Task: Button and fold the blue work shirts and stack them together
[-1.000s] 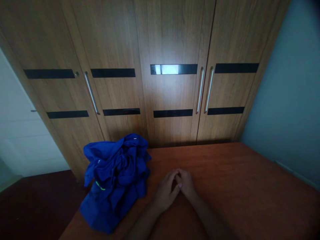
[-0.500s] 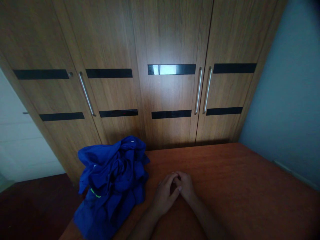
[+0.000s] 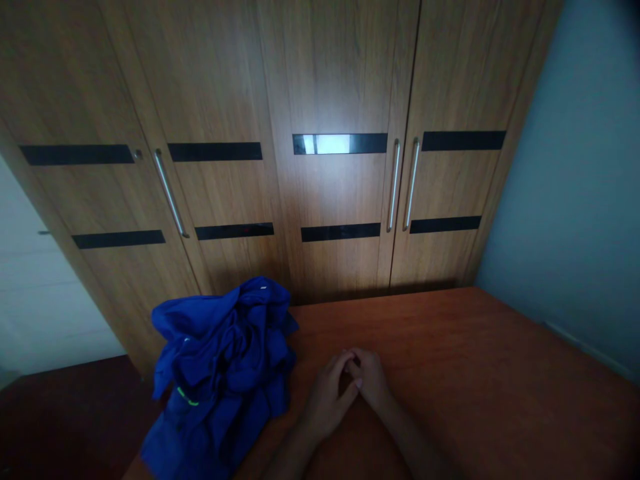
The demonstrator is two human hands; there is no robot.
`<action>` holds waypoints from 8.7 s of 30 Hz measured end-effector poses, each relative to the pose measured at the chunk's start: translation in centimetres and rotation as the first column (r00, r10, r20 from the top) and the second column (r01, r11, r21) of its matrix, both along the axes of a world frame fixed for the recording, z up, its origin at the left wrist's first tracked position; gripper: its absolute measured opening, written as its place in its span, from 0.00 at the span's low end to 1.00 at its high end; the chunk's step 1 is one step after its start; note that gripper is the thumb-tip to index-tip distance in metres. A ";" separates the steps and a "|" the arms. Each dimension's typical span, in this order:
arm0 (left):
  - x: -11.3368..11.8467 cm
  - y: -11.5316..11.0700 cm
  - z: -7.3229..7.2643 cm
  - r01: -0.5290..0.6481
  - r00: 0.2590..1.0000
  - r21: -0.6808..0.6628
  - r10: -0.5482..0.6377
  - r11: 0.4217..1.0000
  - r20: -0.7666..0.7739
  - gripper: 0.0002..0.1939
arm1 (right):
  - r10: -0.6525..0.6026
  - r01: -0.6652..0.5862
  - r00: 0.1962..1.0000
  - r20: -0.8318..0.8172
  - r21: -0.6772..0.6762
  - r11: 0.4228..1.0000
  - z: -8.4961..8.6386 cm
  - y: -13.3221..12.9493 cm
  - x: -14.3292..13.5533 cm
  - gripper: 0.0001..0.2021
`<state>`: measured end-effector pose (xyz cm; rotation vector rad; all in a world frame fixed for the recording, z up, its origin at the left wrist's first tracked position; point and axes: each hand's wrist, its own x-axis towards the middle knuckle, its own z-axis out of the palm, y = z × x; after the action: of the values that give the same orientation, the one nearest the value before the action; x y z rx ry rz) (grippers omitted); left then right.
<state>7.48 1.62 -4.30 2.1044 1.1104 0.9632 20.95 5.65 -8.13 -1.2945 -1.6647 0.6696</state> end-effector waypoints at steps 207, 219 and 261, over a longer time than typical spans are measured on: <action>-1.0 -1.0 0.2 0.053 0.995 -0.065 -0.058 0.996 -0.082 0.22 | 0.038 -0.039 0.923 0.382 -0.005 0.999 0.7 -1.7 1.2 0.09; -1.0 -1.0 0.1 0.035 0.996 -0.052 -0.040 0.998 -0.082 0.22 | 0.046 -0.045 0.925 0.376 -0.010 0.999 0.6 -1.7 1.1 0.10; -1.1 -0.8 -0.3 0.068 0.995 -0.019 -0.070 0.997 -0.076 0.24 | 0.023 -0.020 0.915 0.402 -0.010 1.000 0.9 -1.9 1.0 0.10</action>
<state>6.41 0.84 -4.60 2.1682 1.0720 0.8447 21.91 3.74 -7.18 -1.4939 -2.0094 0.4367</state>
